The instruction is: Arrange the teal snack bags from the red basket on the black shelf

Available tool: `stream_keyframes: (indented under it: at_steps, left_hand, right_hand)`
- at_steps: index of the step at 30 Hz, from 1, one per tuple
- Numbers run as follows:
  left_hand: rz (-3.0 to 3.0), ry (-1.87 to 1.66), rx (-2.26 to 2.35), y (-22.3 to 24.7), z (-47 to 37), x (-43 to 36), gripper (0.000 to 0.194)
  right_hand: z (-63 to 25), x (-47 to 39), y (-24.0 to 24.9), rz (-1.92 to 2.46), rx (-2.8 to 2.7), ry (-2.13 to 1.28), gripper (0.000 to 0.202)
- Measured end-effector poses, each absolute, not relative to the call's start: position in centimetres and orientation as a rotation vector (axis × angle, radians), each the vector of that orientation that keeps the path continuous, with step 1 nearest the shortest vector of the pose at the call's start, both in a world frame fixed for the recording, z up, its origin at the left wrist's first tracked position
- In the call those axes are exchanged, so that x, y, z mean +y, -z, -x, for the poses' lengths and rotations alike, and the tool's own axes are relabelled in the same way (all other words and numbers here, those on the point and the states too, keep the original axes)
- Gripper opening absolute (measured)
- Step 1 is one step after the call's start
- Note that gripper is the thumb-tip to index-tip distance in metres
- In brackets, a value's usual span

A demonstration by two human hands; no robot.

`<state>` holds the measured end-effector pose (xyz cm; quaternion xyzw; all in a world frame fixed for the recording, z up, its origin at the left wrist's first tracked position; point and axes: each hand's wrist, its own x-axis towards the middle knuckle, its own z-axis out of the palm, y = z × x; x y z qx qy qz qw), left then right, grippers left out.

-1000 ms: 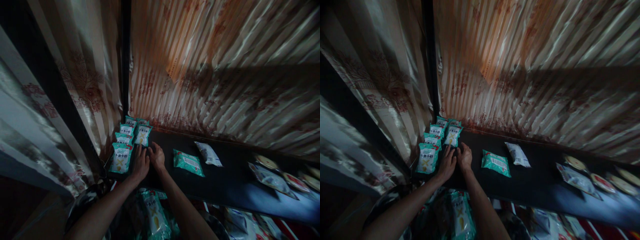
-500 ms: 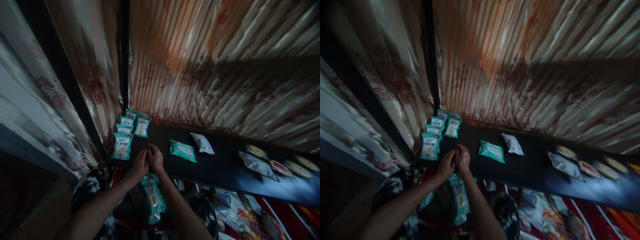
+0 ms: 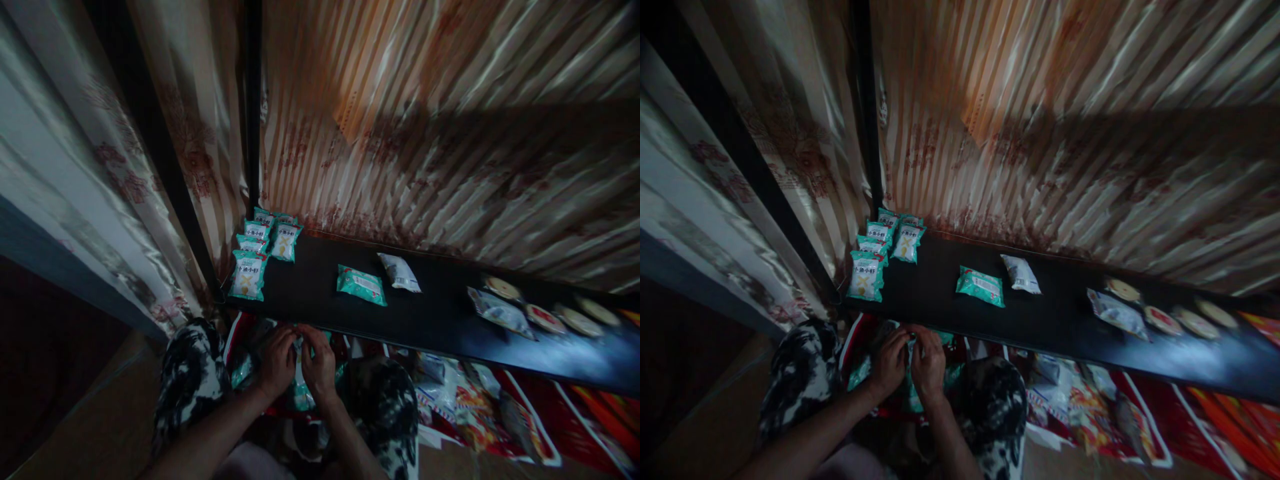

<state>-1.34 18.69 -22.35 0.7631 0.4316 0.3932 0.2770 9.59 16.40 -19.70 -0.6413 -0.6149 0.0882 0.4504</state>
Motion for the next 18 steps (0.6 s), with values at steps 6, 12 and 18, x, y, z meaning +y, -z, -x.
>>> stream_keyframes:
  at_steps: [6,12,18]
  left_hand:
    - [-2.012,-0.686,1.313,27.2,2.2,15.3,0.044]
    - [-1.965,-0.528,1.353,28.9,2.3,14.3,0.039]
    - [-2.002,-0.645,1.320,29.9,2.9,13.6,0.038]
  right_hand:
    - [-10.7,14.3,23.3,1.933,-1.597,-0.279,0.032]
    - [-11.5,13.4,24.7,2.398,-1.601,-0.456,0.038]
    - [-11.7,13.3,24.9,2.371,-1.407,-0.683,0.042]
